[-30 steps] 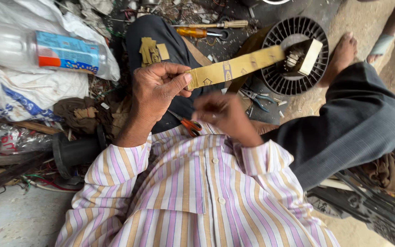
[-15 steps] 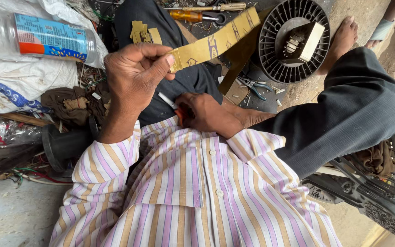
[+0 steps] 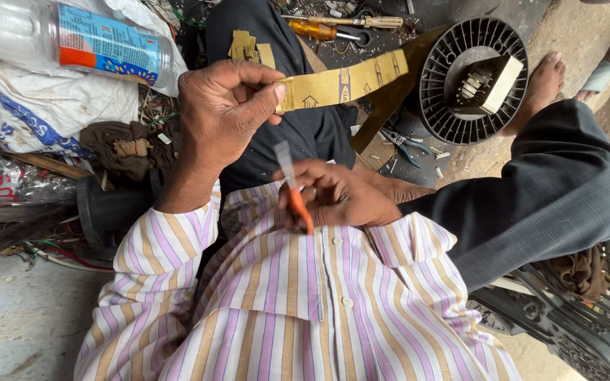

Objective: The person cuts a strip of insulating tape into small rectangular pieces using scissors. They then insert these pieces into the slots of a motor stator core and use a wooden stick to press them into place.

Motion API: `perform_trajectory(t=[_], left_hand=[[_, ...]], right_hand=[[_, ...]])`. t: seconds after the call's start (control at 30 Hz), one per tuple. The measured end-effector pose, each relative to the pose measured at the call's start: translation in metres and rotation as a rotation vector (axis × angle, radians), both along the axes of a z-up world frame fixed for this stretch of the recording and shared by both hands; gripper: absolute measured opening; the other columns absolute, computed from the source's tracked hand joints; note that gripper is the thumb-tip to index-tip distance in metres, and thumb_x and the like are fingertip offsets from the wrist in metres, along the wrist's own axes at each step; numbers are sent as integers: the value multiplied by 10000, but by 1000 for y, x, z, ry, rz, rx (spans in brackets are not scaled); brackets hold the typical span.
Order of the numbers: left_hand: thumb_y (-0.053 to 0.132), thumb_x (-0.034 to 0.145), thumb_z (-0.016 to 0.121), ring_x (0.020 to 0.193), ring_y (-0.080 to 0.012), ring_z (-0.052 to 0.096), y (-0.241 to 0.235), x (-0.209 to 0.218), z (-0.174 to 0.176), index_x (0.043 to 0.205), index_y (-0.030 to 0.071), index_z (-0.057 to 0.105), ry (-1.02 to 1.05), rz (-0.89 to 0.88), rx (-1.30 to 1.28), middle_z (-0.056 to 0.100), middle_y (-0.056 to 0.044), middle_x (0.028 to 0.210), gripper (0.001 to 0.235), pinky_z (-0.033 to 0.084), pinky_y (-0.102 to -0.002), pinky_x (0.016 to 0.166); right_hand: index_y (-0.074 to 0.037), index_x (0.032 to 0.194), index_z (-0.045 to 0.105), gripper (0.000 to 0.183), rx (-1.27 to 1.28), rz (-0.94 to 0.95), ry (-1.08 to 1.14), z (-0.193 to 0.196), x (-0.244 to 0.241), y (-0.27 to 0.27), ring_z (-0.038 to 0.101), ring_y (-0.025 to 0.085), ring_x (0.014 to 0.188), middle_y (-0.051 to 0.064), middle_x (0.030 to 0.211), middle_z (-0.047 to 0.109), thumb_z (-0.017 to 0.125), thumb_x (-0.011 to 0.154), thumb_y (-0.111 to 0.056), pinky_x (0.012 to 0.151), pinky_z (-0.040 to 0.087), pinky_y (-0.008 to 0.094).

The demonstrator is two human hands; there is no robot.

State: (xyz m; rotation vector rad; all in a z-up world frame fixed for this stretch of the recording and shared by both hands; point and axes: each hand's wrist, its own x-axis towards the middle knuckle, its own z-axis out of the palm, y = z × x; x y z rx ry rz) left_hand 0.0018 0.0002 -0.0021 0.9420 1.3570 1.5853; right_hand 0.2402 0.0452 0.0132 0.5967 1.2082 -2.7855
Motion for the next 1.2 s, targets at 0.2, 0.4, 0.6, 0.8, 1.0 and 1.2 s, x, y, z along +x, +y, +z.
perform_trajectory(t=[0.2,0.4,0.6,0.8,1.0,1.2], left_hand=[[0,976,745,711,-120,762,0,-1,7,1038,-55,732,62,-12,-68,770,-127,885,84,657,-237,623],[-1,967,749,707,-128,747,2,12,4,1033,-65,736,46,-54,-61,766,-138,874,93,636,-252,614],[-6,979,734,731,-132,757,4,15,1,1031,-73,734,-9,-86,-74,770,-147,896,85,664,-252,631],[-10,991,726,771,-128,762,4,17,0,1043,-75,723,-85,-91,-27,763,-147,932,83,684,-262,662],[-12,983,747,739,-126,752,2,14,-4,1041,-70,730,-49,-86,-32,768,-146,912,84,650,-240,645],[-1,967,760,725,-123,742,-4,21,-14,1039,-67,734,-142,-134,-96,768,-142,910,101,636,-228,645]], right_hand=[[-18,1470,545,678,136,-169,76,-5,1,7,693,205,1149,130,1369,646,778,842,94,1023,607,365],[-19,1492,587,676,148,-267,33,-12,2,7,700,207,1071,158,1283,666,808,860,77,995,592,362],[-62,1449,580,640,142,-329,92,-14,-3,8,687,182,1103,113,1380,643,799,861,66,995,604,359],[-35,1478,561,663,190,-315,72,-14,-3,5,696,167,1045,118,1245,686,792,869,85,993,604,335],[-2,1502,557,660,232,-309,44,-15,-3,3,661,121,996,89,1187,683,820,898,43,910,578,283],[9,1455,582,611,330,-293,3,-19,2,7,691,124,988,85,1185,680,816,892,41,901,584,253]])
